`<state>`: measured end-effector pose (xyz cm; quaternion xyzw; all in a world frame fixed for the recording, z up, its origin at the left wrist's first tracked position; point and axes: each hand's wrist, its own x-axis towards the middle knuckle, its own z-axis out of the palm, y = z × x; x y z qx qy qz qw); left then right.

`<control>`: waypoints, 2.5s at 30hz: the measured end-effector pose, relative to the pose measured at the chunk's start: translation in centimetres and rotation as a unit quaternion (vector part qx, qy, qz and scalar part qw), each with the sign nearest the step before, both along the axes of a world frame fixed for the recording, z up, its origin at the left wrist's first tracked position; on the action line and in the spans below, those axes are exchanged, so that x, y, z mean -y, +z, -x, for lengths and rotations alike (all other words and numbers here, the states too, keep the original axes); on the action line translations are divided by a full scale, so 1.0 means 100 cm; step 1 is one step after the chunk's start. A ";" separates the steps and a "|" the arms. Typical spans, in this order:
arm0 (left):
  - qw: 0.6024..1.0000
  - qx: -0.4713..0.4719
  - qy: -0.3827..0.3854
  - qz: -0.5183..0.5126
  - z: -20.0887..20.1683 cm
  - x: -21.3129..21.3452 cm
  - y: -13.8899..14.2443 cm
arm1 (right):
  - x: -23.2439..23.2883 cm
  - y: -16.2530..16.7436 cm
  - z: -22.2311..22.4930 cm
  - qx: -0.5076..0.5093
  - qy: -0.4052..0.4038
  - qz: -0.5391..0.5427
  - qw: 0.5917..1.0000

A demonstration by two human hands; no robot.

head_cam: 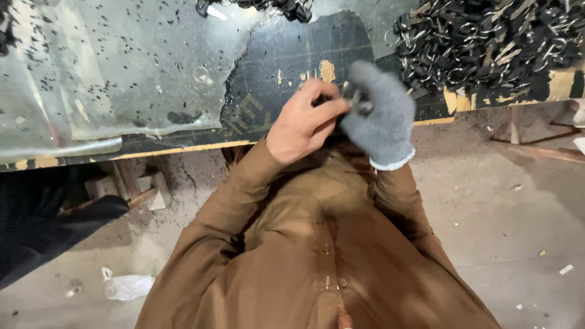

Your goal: The person sits at a workbench covered with large piles of keys and handles keys one at a time, picking individual keys from the piles, turning them over in their gloved and bare hands, and placing them back onto the table piles.

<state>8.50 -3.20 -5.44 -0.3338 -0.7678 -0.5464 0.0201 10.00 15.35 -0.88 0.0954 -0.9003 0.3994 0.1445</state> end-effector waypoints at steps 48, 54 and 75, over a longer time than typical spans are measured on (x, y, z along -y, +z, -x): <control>0.996 0.025 0.091 0.002 -0.015 0.037 0.009 | 0.022 -0.018 -0.019 0.073 0.059 0.087 0.992; 0.913 0.323 0.035 -0.247 -0.051 0.022 -0.003 | 0.027 -0.037 -0.035 0.151 0.013 0.306 0.940; 0.961 -0.064 0.242 0.117 -0.004 0.023 -0.031 | 0.034 -0.016 -0.003 0.010 0.045 -0.098 0.994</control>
